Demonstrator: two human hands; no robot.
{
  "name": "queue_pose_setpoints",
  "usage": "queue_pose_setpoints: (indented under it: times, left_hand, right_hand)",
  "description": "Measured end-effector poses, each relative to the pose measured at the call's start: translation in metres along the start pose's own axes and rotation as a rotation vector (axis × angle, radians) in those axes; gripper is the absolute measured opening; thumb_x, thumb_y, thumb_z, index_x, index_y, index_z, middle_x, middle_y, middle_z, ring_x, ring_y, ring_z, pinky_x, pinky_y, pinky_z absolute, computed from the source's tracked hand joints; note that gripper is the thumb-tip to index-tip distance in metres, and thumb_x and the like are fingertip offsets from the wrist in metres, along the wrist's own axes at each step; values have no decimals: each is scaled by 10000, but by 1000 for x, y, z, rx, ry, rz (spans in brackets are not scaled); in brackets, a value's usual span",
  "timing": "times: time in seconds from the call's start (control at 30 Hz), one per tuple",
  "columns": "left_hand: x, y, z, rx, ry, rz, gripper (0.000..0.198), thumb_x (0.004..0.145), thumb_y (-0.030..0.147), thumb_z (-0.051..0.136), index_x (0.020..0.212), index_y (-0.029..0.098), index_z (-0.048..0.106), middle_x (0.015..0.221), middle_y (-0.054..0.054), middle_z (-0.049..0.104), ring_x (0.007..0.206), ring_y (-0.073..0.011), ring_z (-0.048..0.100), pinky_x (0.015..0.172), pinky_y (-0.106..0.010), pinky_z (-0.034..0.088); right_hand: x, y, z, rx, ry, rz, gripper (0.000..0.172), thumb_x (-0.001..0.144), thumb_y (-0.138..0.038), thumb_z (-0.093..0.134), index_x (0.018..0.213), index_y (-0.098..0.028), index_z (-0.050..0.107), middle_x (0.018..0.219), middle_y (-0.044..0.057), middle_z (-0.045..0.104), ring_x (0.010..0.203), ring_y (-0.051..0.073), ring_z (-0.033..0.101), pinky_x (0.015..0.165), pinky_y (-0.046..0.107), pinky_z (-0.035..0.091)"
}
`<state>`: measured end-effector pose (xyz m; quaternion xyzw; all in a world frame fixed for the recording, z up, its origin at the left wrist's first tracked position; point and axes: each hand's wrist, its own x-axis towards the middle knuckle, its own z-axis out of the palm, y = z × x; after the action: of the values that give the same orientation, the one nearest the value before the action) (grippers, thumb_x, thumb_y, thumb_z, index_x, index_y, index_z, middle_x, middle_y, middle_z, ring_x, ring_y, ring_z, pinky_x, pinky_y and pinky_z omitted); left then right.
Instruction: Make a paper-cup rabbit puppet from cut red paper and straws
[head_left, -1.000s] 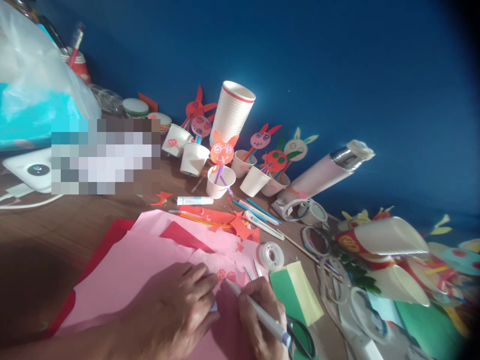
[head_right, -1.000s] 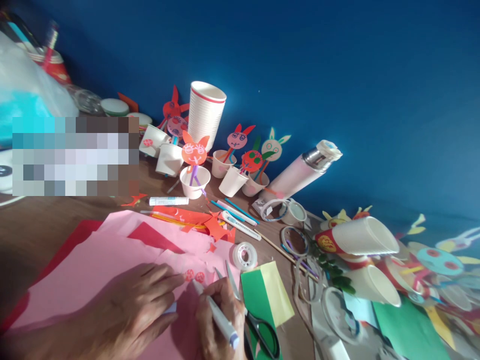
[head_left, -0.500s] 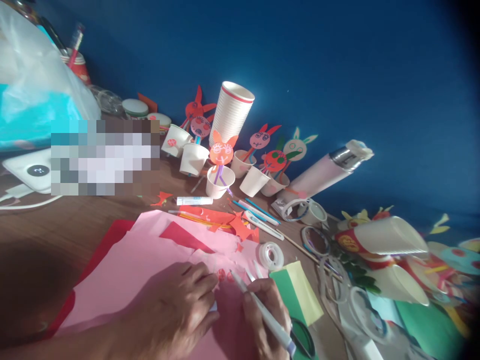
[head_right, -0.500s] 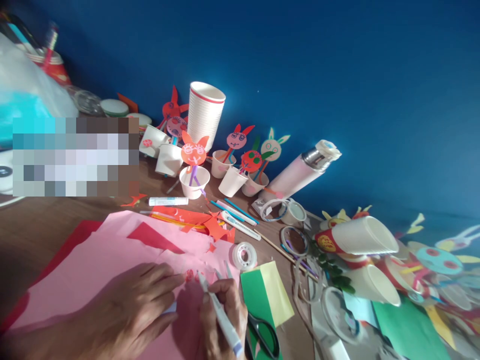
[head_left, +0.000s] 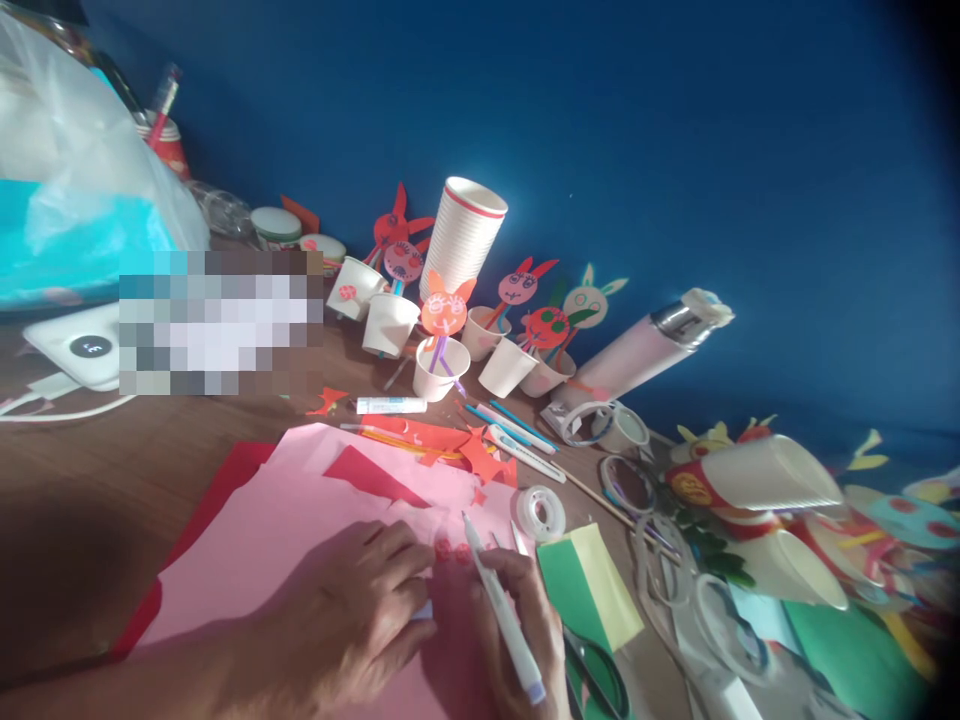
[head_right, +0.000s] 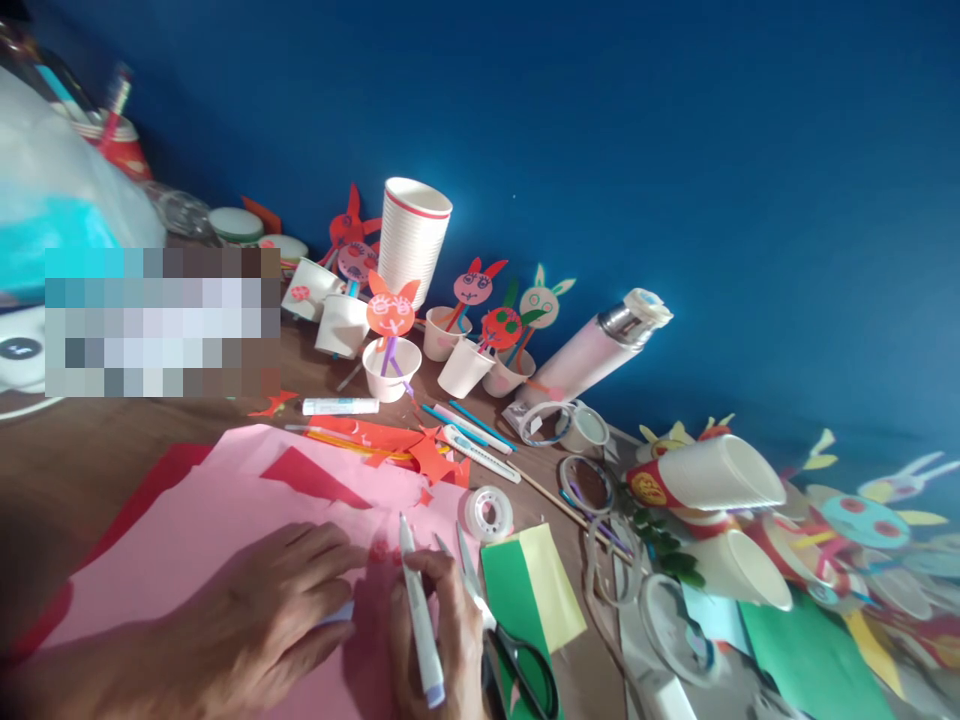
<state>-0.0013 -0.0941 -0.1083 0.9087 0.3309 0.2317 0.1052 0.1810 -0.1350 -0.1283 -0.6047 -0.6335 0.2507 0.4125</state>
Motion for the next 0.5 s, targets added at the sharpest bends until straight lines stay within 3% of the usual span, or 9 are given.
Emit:
queue_pose_setpoints:
  times: [0.13,0.33,0.43,0.5]
  left_hand:
    - [2,-9,-9,-174,-44,8,123,841,228,499,772,219,601,823,-8,621,767,-149,542,762,-283,428]
    - [-5,-20,-10,-243,21,-15,127,839,204,477,802,211,599,740,-2,639,713,-130,589,726,-237,468]
    - [-8,-24,-8,-245,75,-98,126,842,246,484,890,218,597,819,-11,676,782,-138,624,738,-230,488]
    - [-8,-24,-8,-256,51,-160,154,847,247,477,954,226,585,898,-12,689,843,-143,635,753,-233,495]
  right_hand:
    - [6,-4,-7,-124,-55,-87,155,845,-215,461,983,-209,533,813,31,635,689,148,613,626,229,477]
    - [19,12,-24,-447,-92,-281,293,812,-137,435,1087,-187,522,922,90,641,844,222,602,757,345,449]
    - [28,23,-33,-635,-68,-329,382,777,-121,429,1151,-162,499,950,111,637,858,244,588,774,385,424]
    - [32,26,-36,-724,-52,-325,397,787,-79,387,1157,-159,508,982,114,634,926,247,571,800,393,403]
